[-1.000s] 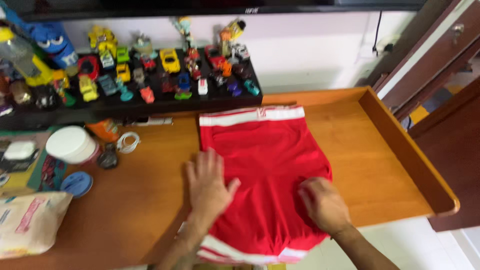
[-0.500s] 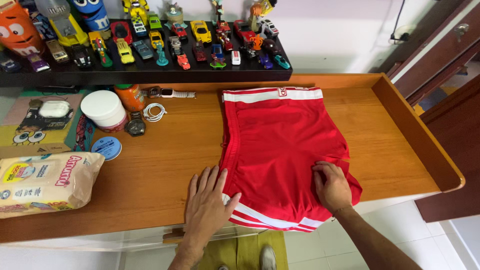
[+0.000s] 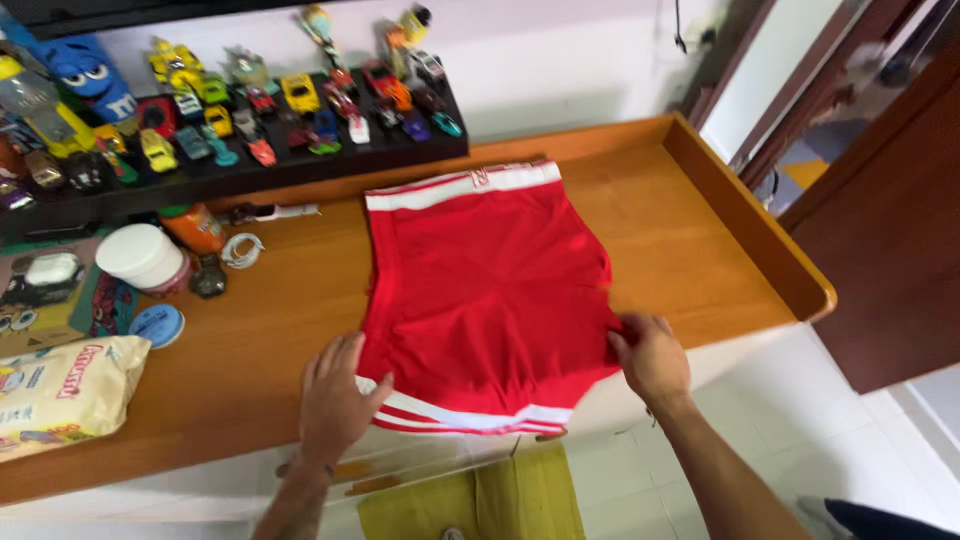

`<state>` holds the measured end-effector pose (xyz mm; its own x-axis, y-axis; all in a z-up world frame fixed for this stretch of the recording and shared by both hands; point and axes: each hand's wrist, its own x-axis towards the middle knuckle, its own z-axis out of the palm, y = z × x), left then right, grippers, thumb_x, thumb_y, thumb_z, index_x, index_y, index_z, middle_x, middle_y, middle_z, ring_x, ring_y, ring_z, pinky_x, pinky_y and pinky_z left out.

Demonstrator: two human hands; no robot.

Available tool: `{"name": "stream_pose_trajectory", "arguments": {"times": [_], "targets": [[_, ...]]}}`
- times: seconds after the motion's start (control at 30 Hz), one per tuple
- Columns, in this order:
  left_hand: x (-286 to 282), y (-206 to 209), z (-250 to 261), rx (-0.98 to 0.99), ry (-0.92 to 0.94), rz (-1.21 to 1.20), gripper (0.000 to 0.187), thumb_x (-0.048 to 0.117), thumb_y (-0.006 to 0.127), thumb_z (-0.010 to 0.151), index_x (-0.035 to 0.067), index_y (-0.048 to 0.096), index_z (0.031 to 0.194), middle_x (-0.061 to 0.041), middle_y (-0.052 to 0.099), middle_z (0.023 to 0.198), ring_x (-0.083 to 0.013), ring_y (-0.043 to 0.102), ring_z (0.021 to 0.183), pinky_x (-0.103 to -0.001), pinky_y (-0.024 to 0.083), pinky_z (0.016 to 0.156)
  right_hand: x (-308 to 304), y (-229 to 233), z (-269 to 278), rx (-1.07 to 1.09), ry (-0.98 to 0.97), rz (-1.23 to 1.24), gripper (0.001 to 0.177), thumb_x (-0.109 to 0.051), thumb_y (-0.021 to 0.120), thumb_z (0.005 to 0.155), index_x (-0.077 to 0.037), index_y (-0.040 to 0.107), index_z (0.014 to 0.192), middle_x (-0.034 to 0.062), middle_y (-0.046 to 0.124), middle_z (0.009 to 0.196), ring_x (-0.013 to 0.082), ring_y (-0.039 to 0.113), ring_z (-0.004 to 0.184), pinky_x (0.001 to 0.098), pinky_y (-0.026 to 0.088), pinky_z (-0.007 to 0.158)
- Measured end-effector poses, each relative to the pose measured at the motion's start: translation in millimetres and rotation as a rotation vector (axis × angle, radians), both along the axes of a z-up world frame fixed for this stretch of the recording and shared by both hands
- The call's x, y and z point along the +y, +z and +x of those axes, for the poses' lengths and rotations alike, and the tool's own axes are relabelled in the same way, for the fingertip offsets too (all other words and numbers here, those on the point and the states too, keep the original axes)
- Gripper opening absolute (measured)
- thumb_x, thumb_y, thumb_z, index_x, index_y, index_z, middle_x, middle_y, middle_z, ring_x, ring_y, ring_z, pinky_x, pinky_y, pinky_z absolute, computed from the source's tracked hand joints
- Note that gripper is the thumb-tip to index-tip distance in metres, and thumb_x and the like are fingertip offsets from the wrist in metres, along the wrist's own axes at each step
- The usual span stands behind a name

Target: The person picks up several garments from a bed, folds them on a desk, and places each one into a suitcase.

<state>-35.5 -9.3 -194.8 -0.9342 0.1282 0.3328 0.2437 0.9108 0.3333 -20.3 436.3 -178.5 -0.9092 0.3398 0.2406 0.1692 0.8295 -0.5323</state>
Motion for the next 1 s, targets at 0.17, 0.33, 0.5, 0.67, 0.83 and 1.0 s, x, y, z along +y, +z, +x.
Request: {"name": "stream_pose_trajectory", "arguments": {"times": [0.17, 0.33, 0.5, 0.67, 0.83, 1.0], "targets": [[3.6, -15.2, 2.1, 0.062, 0.041, 0.000, 0.076, 0.046, 0.070, 0.084, 0.004, 0.052, 0.145, -0.012, 0.054, 0.149, -0.0297, 0.043, 0.143, -0.047, 0.027, 0.120, 16.8, -0.9, -32.5, 0.116, 0.199, 0.183, 0.026, -0.030, 0.070, 0.091, -0.013, 0.074, 0.111, 0.0122, 0.070, 0.106, 0.0344, 0.066, 0.102, 0.0447, 0.055, 0.086], [5.0, -14.2, 1.2, 0.044, 0.066, -0.020, 0.075, 0.047, 0.071, 0.084, 0.004, 0.053, 0.143, -0.012, 0.053, 0.151, -0.0297, 0.042, 0.144, -0.048, 0.025, 0.119, 36.9, -23.4, -69.2, -0.057, -0.065, 0.013, 0.024, -0.033, 0.067, 0.098, -0.013, 0.074, 0.110, 0.0132, 0.074, 0.112, 0.0362, 0.069, 0.105, 0.0466, 0.054, 0.093], [7.1, -9.8, -0.6, 0.001, 0.094, 0.011, 0.074, 0.048, 0.072, 0.082, 0.006, 0.055, 0.140, -0.010, 0.053, 0.150, -0.0277, 0.041, 0.143, -0.046, 0.024, 0.120, 51.7, -41.4, -96.4, 0.011, -0.015, -0.311, 0.049, -0.022, 0.079, 0.077, -0.006, 0.062, 0.120, 0.0145, 0.074, 0.108, 0.0341, 0.069, 0.103, 0.0435, 0.054, 0.088], [5.9, -12.0, -3.9, 0.086, 0.075, 0.040, 0.066, 0.044, 0.073, 0.082, 0.005, 0.059, 0.133, -0.013, 0.056, 0.146, -0.0299, 0.045, 0.140, -0.047, 0.028, 0.117, 64.8, -39.3, -86.3, -0.086, -0.162, -0.328, 0.043, -0.022, 0.080, 0.084, -0.004, 0.071, 0.123, 0.0155, 0.077, 0.114, 0.0289, 0.072, 0.105, 0.0395, 0.055, 0.093], [2.1, -25.8, 1.5, 0.242, 0.062, 0.083, 0.045, 0.030, 0.066, 0.094, 0.005, 0.063, 0.131, -0.013, 0.064, 0.141, -0.0310, 0.054, 0.137, -0.048, 0.036, 0.119, 54.8, -104.6, -13.6, 0.384, -0.093, -0.799, 0.029, -0.013, 0.066, 0.093, 0.005, 0.062, 0.116, 0.0102, 0.067, 0.098, 0.0189, 0.063, 0.086, 0.0316, 0.054, 0.078], [30.9, -26.7, 17.0, 0.304, 0.207, 0.144, 0.062, 0.038, 0.081, 0.079, -0.007, 0.063, 0.118, -0.025, 0.062, 0.126, -0.0408, 0.054, 0.122, -0.050, 0.039, 0.107, 4.4, -142.1, 44.4, -0.133, -0.052, -1.093, 0.030, -0.014, 0.074, 0.087, 0.003, 0.066, 0.111, 0.0059, 0.069, 0.095, 0.0166, 0.058, 0.089, 0.0350, 0.045, 0.079]]}}
